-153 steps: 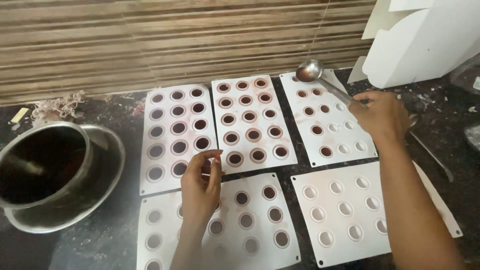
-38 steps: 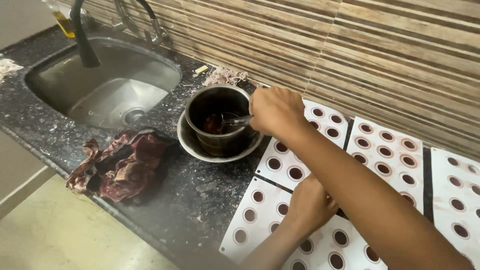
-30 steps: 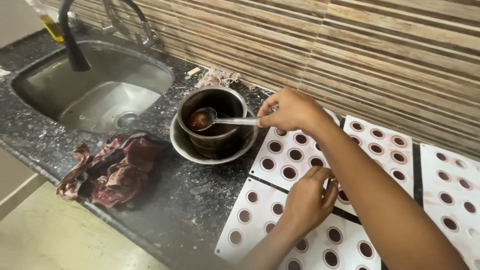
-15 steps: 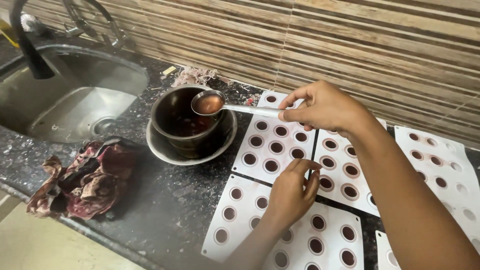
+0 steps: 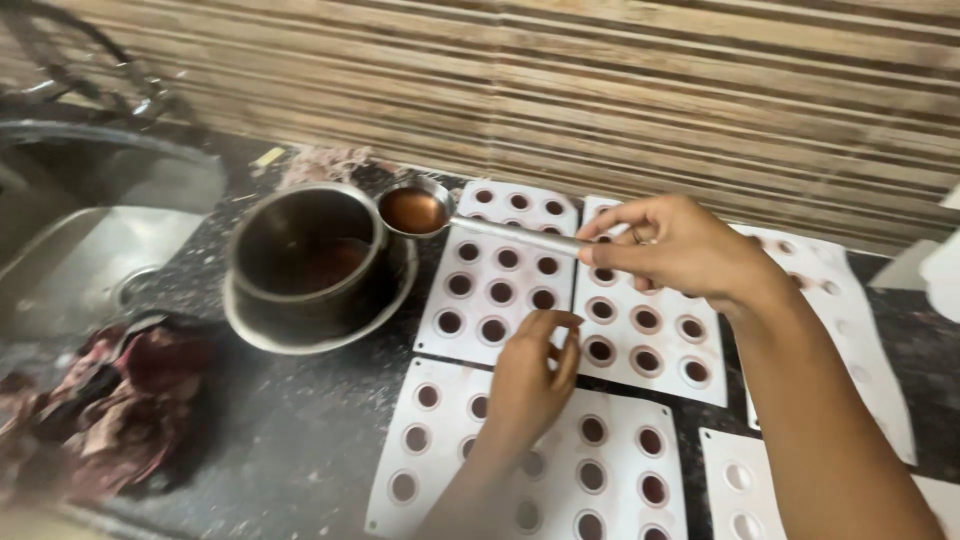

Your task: Pouring a dark liquid into circular silicone molds using a ladle.

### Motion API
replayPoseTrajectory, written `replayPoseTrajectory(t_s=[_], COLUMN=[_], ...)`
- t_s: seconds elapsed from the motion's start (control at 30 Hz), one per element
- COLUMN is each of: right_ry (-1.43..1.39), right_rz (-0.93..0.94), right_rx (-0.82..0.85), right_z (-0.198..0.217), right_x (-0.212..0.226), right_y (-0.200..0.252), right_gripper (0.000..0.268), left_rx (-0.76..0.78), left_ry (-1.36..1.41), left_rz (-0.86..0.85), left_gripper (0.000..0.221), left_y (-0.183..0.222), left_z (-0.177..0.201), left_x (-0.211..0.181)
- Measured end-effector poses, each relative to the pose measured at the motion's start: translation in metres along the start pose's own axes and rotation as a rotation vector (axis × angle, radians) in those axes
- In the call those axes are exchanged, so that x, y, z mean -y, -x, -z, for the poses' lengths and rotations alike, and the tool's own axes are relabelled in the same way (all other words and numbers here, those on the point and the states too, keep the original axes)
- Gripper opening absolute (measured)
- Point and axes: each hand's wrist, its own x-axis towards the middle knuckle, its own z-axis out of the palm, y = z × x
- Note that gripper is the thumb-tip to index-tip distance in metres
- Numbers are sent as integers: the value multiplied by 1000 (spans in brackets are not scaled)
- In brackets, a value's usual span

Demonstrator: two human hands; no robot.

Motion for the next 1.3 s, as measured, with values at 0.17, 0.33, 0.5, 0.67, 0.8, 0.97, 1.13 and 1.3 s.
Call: replayPoseTrajectory(t_s=[0.17, 0.33, 0.5, 0.67, 0.8, 0.97, 1.13, 1.3], right_ry=[-31, -94, -30, 55, -75, -4, 133, 171], right_rz=[-190, -380, -611, -667, -593, -645, -734, -785], right_rx=[-175, -389, -662, -841, -893, -910, -883, -842], right_z=[38, 81, 110, 121, 120, 108, 101, 103], right_x=[-35, -101, -161, -215, -255, -267, -255, -253], right_y=[55, 107, 149, 158, 151, 137, 127, 121], right_gripper=[41, 39, 36, 34, 34, 33, 35, 35], left_rx=[-1, 9, 29, 20, 8, 26, 12, 2], left_ry=[-37, -25, -8, -51, -63, -85, -72, -61], left_rz=[23, 41, 89, 136, 118, 162, 105, 169], left_gripper=[17, 15, 16, 17, 17, 18, 17, 17], left_y=[-2, -1, -2, -2, -3, -4, -5, -6], left_z=[2, 1, -3, -7, -9, -7, -6, -4], left_x=[-2, -6, -2, 9, 19, 17, 16, 11])
